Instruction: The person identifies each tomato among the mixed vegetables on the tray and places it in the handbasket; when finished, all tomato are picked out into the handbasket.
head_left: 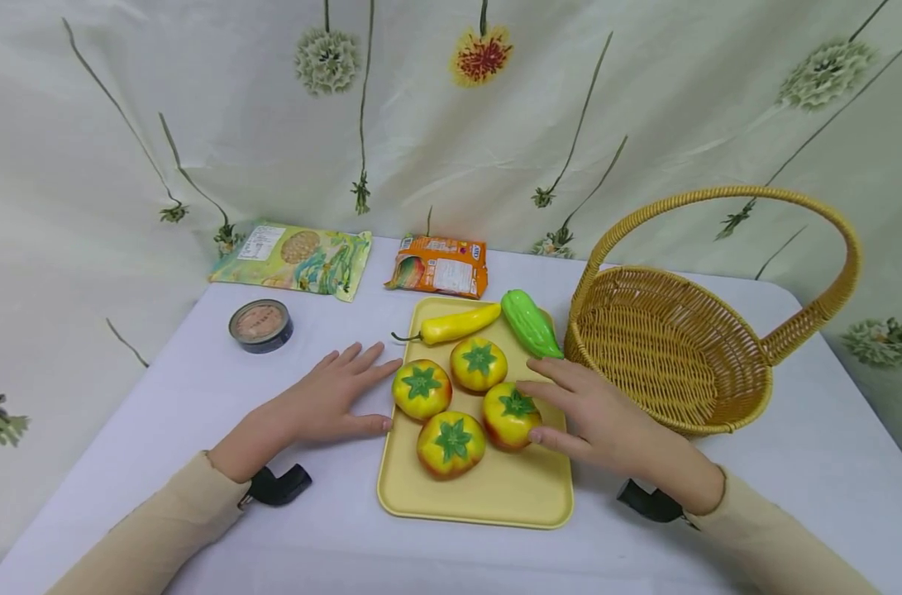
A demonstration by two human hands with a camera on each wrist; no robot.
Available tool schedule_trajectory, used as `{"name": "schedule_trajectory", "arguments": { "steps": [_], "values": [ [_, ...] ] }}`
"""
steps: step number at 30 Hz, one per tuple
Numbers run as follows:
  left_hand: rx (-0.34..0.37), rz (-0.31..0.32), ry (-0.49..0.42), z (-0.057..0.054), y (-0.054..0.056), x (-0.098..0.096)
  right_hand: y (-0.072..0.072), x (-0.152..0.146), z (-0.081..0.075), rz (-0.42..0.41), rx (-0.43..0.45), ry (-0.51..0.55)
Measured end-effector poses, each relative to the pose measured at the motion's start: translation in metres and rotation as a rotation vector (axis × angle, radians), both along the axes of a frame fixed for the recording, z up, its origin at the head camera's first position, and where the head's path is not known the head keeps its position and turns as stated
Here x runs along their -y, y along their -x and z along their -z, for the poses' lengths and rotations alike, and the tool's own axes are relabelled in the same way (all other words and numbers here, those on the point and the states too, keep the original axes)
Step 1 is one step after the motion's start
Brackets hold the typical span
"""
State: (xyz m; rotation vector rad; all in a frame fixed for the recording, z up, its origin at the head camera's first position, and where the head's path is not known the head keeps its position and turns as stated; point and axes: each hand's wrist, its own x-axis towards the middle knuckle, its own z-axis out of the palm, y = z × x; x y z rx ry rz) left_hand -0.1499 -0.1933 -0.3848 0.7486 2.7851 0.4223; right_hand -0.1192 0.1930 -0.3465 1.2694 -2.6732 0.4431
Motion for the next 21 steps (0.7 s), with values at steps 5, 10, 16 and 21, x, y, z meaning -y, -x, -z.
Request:
{"name": "schedule_trajectory", "arguments": {
  "steps": [5,10,16,21],
  "values": [
    [0.0,0.0,-0.022,0.006,0.001,-0.001,-0.003,0.004,0.006,0.018,0.081,0.005],
    [-0.017,0.007,-0.054,0.012,0.001,-0.004,-0.005,0.008,0.012,0.024,0.173,0.039],
    [-0.062,0.012,-0.099,0.021,0.001,-0.005,-0.005,0.011,0.02,0.007,0.189,0.077],
    [-0.072,0.005,-0.107,0.024,0.002,-0.006,-0.003,0.012,0.025,0.02,0.177,0.113]
  ]
}}
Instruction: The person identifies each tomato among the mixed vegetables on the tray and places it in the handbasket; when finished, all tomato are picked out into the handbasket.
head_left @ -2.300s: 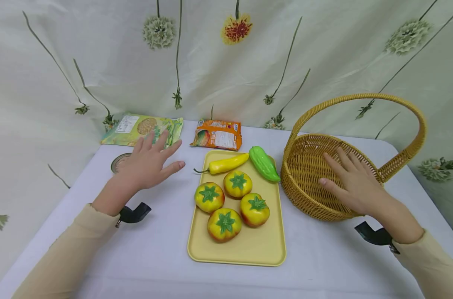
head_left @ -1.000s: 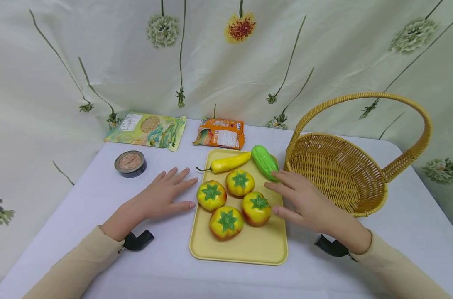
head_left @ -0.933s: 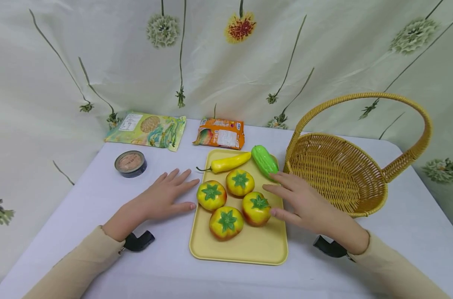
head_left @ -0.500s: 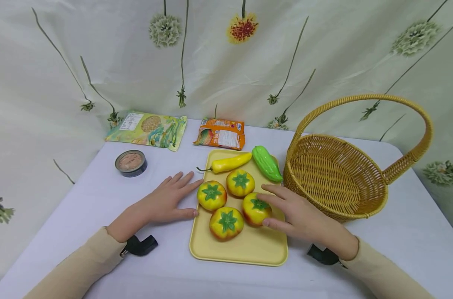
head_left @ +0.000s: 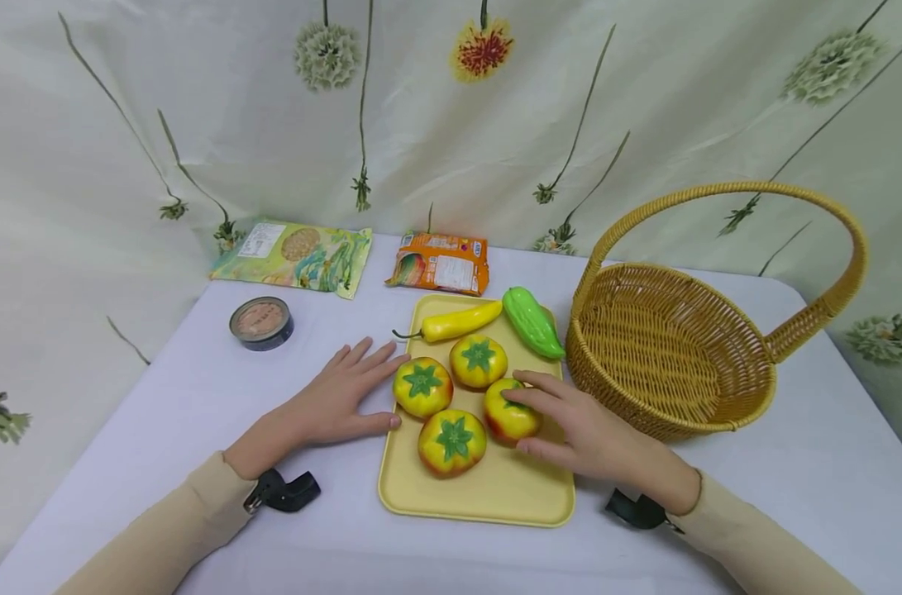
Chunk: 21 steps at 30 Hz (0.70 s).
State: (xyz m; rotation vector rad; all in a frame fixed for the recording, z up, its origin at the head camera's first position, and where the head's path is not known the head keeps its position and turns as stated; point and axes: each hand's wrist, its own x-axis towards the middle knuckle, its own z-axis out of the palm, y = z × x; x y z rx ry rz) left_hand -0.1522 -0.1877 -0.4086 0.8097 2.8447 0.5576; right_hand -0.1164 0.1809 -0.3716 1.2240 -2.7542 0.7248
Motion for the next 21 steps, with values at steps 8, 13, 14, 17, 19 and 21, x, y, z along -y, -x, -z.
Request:
{"name": "schedule_trajectory", "arguments": {
  "steps": [8,13,14,17,19,21],
  "values": [
    [0.004,0.003,0.001,0.001,0.002,0.0,0.004,0.002,0.01,0.025,0.02,0.083],
    [0.004,0.001,0.001,0.001,0.003,0.0,0.006,0.002,0.012,0.018,0.035,0.117],
    [0.004,0.001,0.0,0.001,0.003,0.0,0.006,0.003,0.012,0.02,0.044,0.123],
    [0.006,0.004,-0.001,0.001,0.003,0.0,0.007,0.003,0.012,0.029,0.078,0.144],
    [0.006,0.005,-0.001,0.001,0.003,0.0,0.006,0.003,0.012,0.034,0.099,0.157],
    [0.005,0.006,-0.001,0.001,0.003,0.001,0.006,0.002,0.012,0.039,0.113,0.164]
  ]
}}
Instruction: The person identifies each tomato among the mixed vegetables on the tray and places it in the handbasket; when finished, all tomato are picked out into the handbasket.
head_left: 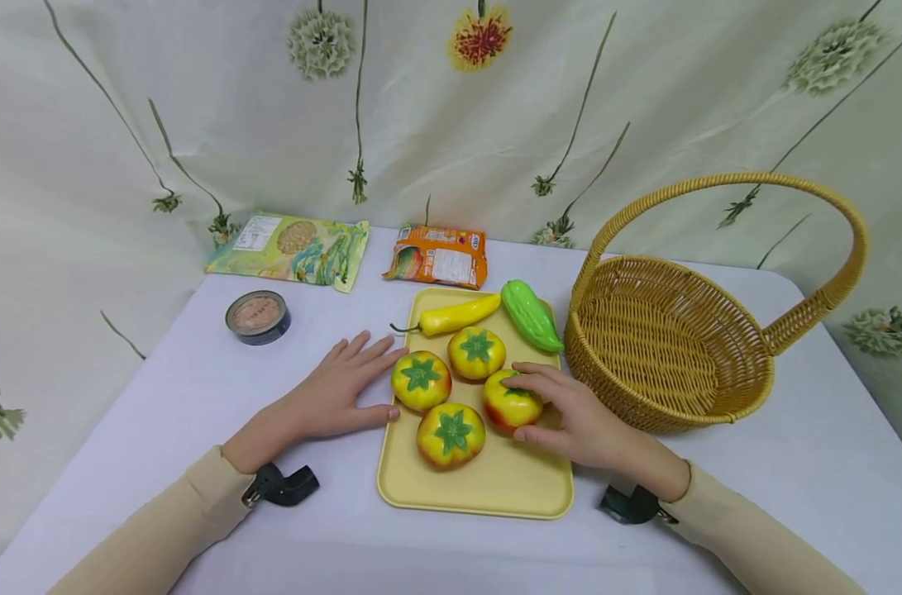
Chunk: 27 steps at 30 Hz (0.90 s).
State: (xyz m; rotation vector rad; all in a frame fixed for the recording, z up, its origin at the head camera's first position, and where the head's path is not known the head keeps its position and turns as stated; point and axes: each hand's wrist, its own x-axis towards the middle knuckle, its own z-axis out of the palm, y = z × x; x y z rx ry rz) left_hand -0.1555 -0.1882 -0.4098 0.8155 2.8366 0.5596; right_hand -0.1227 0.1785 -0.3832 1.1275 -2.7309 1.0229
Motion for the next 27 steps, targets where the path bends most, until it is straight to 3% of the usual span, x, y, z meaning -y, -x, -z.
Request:
{"name": "schedule_trajectory", "arguments": {
  "steps": [27],
  "values": [
    [-0.003,-0.005,0.005,-0.0013,-0.0008,-0.0007,-0.0004,-0.0002,0.0011,0.014,0.049,0.002]
  ]
}}
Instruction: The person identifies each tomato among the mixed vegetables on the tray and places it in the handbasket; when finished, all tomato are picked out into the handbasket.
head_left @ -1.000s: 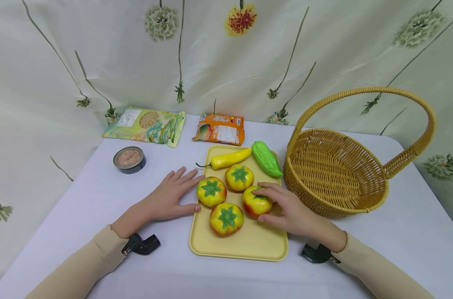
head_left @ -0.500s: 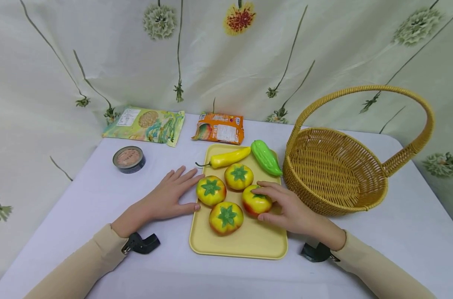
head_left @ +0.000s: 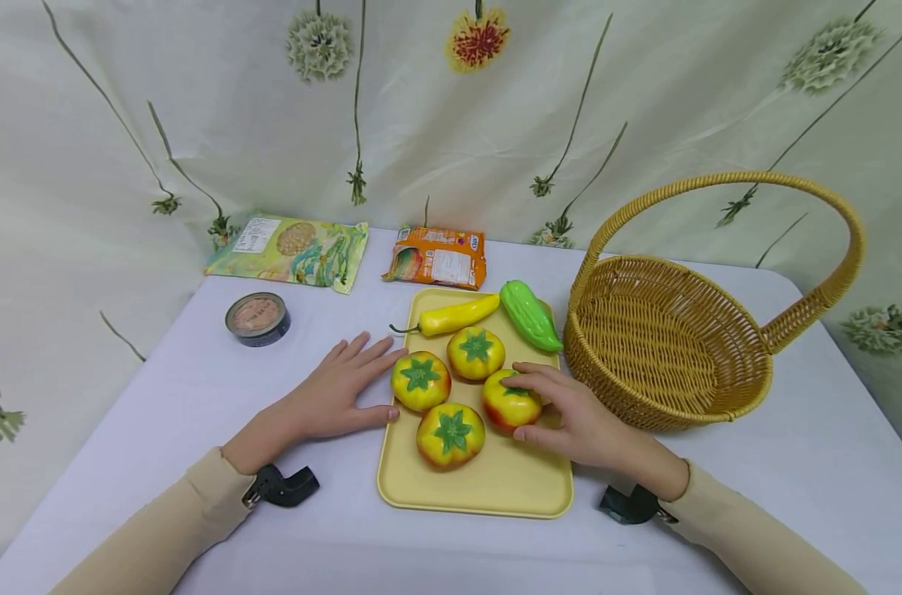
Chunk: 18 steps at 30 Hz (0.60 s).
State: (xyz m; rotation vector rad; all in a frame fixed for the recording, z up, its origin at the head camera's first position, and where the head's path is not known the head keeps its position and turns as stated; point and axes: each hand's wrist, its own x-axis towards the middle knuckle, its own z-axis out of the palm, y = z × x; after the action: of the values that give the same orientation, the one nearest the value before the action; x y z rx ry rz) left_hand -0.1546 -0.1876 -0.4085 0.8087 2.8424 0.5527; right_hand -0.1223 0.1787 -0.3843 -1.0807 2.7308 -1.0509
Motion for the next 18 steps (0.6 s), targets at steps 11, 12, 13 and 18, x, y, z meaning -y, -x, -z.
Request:
{"name": "schedule_trajectory", "arguments": {
  "steps": [11,12,13,18],
  "values": [
    [-0.003,-0.003,0.0,0.0013,0.0005,0.0001,0.0,-0.0005,-0.0001,-0.002,-0.003,0.001],
    [-0.002,-0.002,-0.001,0.0014,0.0005,0.0001,0.0,-0.0006,0.0,-0.001,-0.003,0.002],
    [-0.003,-0.003,0.0,0.0014,0.0005,0.0002,0.0001,-0.0006,0.0001,-0.002,-0.002,0.003],
    [0.0,-0.004,-0.001,0.0012,0.0001,-0.0001,-0.0001,-0.0013,-0.0007,0.004,-0.005,0.008]
  ]
}}
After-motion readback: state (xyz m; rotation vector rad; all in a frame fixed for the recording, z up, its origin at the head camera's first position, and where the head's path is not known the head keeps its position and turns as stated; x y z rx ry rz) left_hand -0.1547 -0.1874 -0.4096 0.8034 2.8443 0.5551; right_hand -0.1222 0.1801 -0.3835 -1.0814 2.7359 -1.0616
